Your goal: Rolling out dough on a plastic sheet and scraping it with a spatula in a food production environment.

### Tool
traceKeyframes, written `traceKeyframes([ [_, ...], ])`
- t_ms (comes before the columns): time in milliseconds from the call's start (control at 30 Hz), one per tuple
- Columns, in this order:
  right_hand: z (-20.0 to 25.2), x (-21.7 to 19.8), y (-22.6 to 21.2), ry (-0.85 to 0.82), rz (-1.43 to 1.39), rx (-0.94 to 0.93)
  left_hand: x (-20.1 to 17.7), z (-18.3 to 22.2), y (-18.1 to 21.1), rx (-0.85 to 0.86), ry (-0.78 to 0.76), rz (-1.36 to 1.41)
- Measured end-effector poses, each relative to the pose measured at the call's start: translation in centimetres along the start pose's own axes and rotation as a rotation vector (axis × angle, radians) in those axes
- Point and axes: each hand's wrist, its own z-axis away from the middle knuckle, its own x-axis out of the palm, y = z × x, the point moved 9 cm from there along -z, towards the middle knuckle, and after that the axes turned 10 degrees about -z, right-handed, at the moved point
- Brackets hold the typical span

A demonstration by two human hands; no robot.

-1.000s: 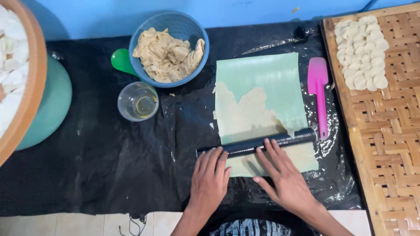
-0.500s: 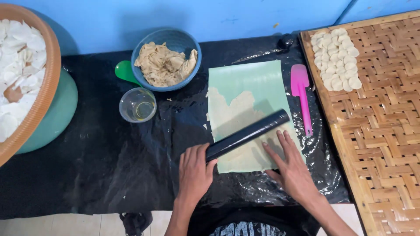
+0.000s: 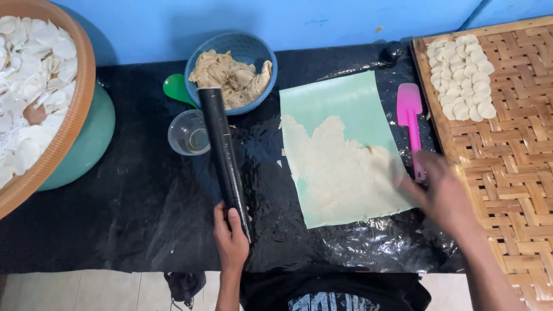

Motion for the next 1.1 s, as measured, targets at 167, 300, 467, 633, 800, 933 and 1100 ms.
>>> traceKeyframes([
  [167,-5.8,1.0,5.5,0.162,0.286,0.125,0.7,-0.1,-2.6,-0.024,0.031,0.154],
  [300,-8.2,2.3,9.7,0.185,0.461,0.234,0.5,0.3,-1.9,0.036,0.072,0.069],
  [467,-7.9,1.8,7.7,0.229,0.414,0.133,0.4,0.4,-0.3,0.146,0.073,0.005],
  [633,-3.2,2.0,-5.6,0.159,0.109,0.098,0.4,0.7,-0.8,0.112,0.062,-0.013],
  [800,1.8,11.2,-12.1,-0.405,-0.165,0.284,0.5,0.8,-1.3,0.056,0.05,-0.041],
  [933,2.2,13.2,-15.7,-0.41,-0.112,0.034,0.7,0.8,-1.6,0.028,0.034,-0.025],
  [1100,2.1,14.7,-15.2,-0.524,0.194,0.13,0.8,0.7,-1.8,-0.083,0.006,-0.039],
])
